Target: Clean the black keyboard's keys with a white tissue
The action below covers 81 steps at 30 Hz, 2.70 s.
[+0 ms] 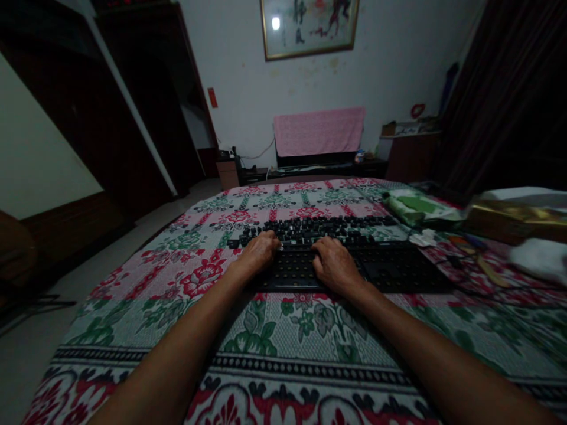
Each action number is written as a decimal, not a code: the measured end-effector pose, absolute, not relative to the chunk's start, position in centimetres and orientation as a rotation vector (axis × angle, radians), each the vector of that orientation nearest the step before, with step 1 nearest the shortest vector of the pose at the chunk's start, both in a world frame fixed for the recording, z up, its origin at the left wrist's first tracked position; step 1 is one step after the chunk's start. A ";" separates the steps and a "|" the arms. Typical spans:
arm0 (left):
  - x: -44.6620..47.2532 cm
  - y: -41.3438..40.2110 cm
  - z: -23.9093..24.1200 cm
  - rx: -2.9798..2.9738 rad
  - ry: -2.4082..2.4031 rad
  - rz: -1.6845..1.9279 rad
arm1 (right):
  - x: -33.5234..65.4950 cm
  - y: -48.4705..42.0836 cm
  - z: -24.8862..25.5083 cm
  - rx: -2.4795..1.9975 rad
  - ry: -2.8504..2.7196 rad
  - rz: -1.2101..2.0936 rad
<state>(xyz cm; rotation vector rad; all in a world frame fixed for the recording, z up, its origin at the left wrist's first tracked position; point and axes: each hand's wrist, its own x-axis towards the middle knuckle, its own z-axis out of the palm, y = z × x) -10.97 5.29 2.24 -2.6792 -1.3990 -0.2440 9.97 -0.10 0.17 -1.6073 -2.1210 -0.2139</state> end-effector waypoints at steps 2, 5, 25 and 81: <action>-11.4 5.3 2.8 -2.655 -1.445 -0.159 | 10.0 -0.1 0.2 -1.603 -2.118 -0.205; -11.7 5.0 3.3 -2.625 -1.485 -0.113 | 10.0 -0.1 0.2 -1.601 -2.119 -0.198; -10.5 4.9 2.0 -2.642 -1.379 -0.243 | 10.1 0.2 -0.2 -1.560 -2.128 -0.230; -7.6 3.6 4.6 -3.113 -2.032 -1.555 | 8.8 -0.2 0.8 -1.085 -2.050 0.119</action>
